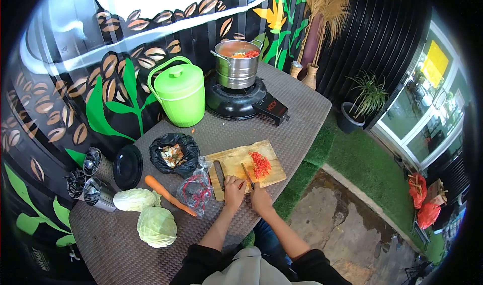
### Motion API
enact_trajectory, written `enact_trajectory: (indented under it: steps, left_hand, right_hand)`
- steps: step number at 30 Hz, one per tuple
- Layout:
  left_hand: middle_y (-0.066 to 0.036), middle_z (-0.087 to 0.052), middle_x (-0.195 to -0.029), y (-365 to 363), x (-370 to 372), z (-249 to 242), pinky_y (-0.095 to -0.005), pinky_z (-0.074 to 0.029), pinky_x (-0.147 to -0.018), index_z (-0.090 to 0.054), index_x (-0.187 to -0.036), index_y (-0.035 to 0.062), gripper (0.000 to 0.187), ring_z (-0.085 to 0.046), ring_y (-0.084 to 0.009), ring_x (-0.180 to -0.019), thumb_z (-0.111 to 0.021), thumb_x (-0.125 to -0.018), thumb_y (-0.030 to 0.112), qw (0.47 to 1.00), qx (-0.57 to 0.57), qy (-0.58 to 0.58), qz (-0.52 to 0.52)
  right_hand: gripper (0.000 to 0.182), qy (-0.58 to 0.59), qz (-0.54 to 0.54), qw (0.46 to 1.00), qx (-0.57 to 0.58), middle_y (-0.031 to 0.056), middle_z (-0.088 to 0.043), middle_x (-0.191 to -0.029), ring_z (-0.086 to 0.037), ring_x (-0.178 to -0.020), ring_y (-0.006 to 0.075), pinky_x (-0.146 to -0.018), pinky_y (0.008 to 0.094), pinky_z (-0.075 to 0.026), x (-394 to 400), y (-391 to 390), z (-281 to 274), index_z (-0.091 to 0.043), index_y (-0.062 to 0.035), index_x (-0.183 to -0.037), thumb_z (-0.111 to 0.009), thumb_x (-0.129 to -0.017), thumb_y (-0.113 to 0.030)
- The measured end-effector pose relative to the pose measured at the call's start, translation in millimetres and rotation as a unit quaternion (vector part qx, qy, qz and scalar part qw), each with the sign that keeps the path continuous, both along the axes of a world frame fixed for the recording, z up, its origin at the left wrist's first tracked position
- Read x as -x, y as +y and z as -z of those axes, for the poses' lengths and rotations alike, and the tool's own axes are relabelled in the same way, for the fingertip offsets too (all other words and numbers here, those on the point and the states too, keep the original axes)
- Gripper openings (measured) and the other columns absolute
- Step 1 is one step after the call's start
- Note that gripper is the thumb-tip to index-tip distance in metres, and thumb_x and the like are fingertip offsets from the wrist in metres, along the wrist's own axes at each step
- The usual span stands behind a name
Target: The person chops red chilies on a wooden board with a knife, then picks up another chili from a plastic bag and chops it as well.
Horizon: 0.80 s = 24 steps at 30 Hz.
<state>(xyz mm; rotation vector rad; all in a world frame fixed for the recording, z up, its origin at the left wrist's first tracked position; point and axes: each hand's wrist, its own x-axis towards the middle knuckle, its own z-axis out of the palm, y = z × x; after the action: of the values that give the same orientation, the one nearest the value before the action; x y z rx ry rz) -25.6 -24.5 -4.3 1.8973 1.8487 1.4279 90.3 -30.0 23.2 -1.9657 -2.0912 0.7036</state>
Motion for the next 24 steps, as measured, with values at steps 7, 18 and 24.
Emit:
enact_trajectory:
  steps: [7, 18, 24]
  left_hand:
    - [-0.007, -0.056, -0.075, 0, 0, -2, -0.0371, -0.040, -0.077, -0.071, -0.082, 0.0039, 0.011, -0.051, -0.0247, -0.084, -0.068, -0.074, 0.010, 1.000, 0.004, 0.018, 0.017]
    - [-0.012, -0.063, -0.075, 3, 6, 6, -0.0353, -0.046, -0.074, -0.071, -0.079, 0.0016, 0.010, -0.055, -0.0272, -0.081, -0.070, -0.070, 0.006, 0.997, -0.005, -0.076, 0.029]
    - [-0.013, -0.063, -0.077, 1, 6, 5, -0.0374, -0.044, -0.076, -0.069, -0.080, -0.0015, 0.011, -0.055, -0.0294, -0.083, -0.068, -0.072, 0.007, 0.997, 0.013, -0.072, 0.026]
  right_hand:
    - [0.029, 0.017, 0.001, 1.000, 0.013, 0.0285, -0.062, -0.088, -0.063, -0.085, 0.0431, -0.074, 0.0522, -0.050, 1, 12, -5, -0.041, 0.0000, -0.108, -0.044, -0.093, -0.024]
    - [0.031, 0.050, 0.036, 0.998, 0.008, 0.0303, -0.061, -0.084, -0.061, -0.083, 0.0465, -0.073, 0.0537, -0.048, 7, -2, -3, -0.042, 0.0002, -0.105, -0.045, -0.093, -0.029]
    - [0.024, 0.003, -0.009, 0.999, -0.039, 0.0282, -0.062, -0.084, -0.063, -0.082, 0.0439, -0.072, 0.0521, -0.050, 2, 0, 1, -0.041, -0.0017, -0.104, -0.044, -0.092, -0.023]
